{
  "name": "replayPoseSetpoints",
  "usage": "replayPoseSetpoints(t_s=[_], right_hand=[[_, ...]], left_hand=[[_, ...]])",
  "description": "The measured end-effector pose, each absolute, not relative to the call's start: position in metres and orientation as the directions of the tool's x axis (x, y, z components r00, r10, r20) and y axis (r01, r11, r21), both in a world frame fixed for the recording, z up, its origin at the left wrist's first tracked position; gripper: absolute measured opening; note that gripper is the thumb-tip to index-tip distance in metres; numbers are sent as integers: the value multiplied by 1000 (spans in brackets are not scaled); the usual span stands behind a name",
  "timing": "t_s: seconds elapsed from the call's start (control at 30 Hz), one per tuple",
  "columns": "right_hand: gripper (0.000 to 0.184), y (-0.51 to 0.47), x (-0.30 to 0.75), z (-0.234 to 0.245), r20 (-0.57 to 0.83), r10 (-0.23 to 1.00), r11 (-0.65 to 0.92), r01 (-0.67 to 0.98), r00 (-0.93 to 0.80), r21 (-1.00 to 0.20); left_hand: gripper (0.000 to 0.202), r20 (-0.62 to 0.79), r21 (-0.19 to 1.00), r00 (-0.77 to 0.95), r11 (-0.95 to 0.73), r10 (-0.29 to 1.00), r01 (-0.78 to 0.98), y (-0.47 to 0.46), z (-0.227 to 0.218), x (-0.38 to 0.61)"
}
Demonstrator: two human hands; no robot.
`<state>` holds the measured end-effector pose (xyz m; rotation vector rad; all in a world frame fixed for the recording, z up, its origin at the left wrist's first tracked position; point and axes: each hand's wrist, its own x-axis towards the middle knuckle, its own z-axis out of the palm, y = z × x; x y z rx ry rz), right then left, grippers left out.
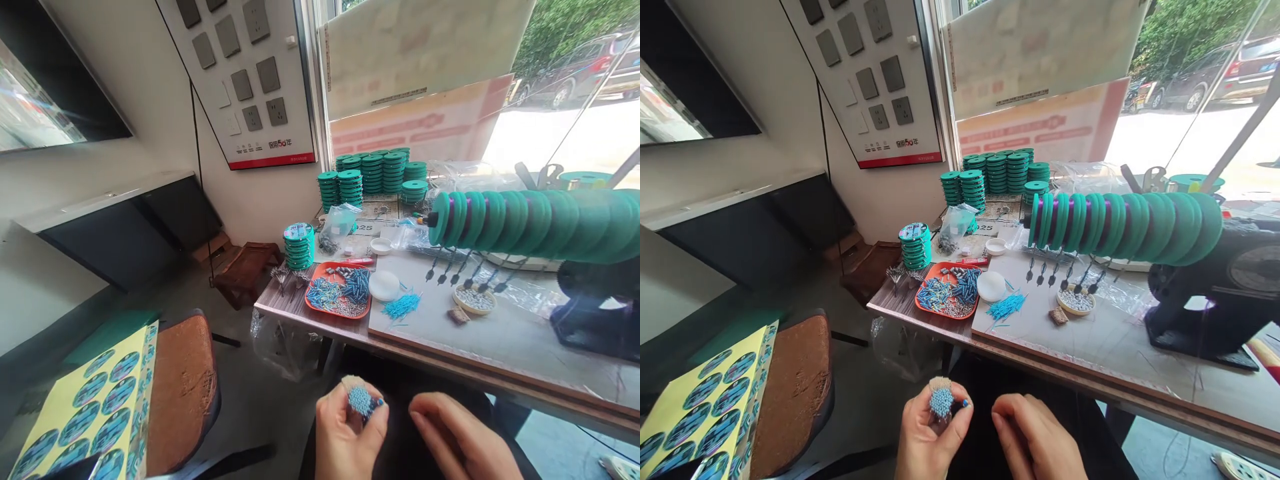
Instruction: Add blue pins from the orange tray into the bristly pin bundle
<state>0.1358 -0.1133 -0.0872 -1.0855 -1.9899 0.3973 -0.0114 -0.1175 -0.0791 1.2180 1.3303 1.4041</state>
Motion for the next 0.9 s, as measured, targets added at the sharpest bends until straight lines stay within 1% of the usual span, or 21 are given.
replayPoseSetpoints(t_s=[0.07, 0.23, 0.37, 0.5, 0.67, 0.77, 0.9], right_hand=[[4, -112, 138, -83, 554, 779, 610, 555, -293, -565], [6, -110, 137, -75, 602, 734, 652, 572, -313, -498], [5, -111, 139, -78, 620, 705, 657, 646, -343, -389], [6, -112, 139, -78, 612, 707, 638, 694, -355, -334], [12, -111, 135, -72, 654, 686, 633, 704, -318, -322], [15, -112, 132, -76, 664, 698, 606, 716, -269, -347], [17, -114, 127, -82, 656, 718, 579, 721, -231, -380]], left_hand=[[4, 138, 985, -168, -118, 976, 122, -116, -82, -15], [2, 278, 909, 23, -271, 960, 317, -114, -85, -26], [1, 314, 870, 29, -300, 949, 392, -112, -83, -29], [3, 341, 851, 32, -323, 939, 414, -111, -80, -29], [5, 394, 822, 44, -373, 918, 430, -110, -78, -29], [7, 406, 793, 80, -395, 910, 463, -110, -78, -30], [18, 462, 753, 134, -468, 877, 463, -112, -81, -28]])
